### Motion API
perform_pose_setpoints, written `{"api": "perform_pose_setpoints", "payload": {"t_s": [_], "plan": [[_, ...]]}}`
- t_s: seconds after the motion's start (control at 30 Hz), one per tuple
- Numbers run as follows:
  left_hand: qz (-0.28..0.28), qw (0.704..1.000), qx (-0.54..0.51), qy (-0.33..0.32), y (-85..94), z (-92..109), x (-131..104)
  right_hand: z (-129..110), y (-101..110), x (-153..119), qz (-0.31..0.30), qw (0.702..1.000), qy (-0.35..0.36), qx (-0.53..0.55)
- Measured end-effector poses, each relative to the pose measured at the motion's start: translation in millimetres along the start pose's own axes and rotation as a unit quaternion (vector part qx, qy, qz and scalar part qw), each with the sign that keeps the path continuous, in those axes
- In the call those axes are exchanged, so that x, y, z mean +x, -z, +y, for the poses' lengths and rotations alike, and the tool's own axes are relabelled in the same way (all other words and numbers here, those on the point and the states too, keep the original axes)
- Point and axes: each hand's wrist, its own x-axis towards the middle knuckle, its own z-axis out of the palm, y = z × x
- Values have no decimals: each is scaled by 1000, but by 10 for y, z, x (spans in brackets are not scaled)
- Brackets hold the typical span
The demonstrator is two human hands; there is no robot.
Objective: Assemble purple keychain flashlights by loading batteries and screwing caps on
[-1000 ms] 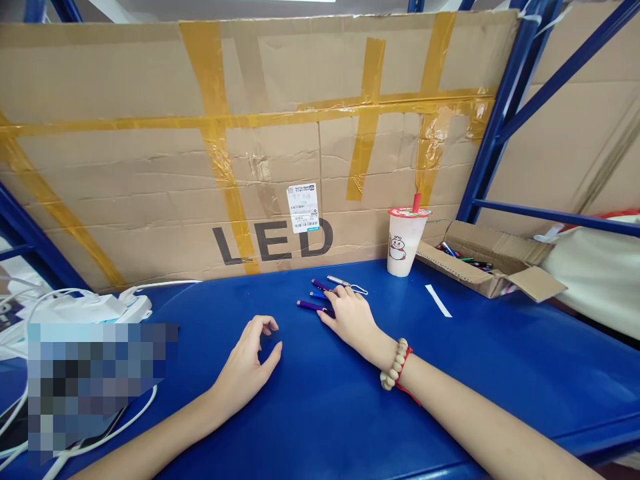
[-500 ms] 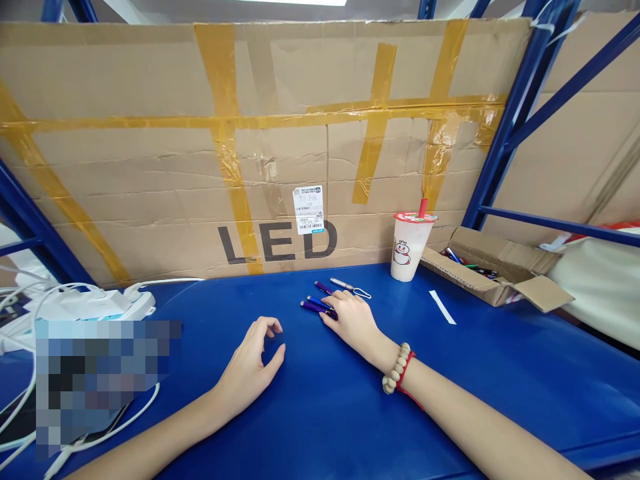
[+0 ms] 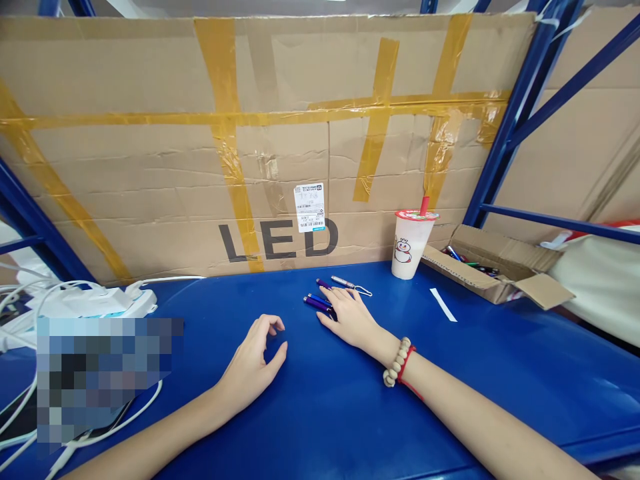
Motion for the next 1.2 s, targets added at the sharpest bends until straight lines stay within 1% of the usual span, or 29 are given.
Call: {"api": "perform_pose_setpoints", "payload": {"t_s": [0.13,0.3,0.6,0.7,0.8,0.9,1.0,1.1,1.2], "plan": [[-1,1000,5,-2,8,5,-1,0,15,6,10,1000,-3,-1],[-1,1000,2,-5,-1,1,1,16,8,9,-3,1000,-15,-5],[-14,1000,3,4,8,6,-9,-37,82,19,9,1000,12,2],[-13,1000,0,-3,-4,-2,-4,-41,77,20,13,1000,14,-2],[-10,1000,-3,-10,-13,-14,2,-17,25,18,28,999,-17,-14],[-8,1000,-3,-9,-12,-19,-1,47,-70,16,48,993,-98,-37],[-9,1000,-3,-4,-9,-17,-10,120,-151,17,50,983,-167,-52],[-10,1000,-3,-4,-11,-19,-12,149,-163,18,46,981,-182,-54],[-8,1000,-6,-12,-18,-23,-4,130,-126,16,49,985,-159,-50]]}}
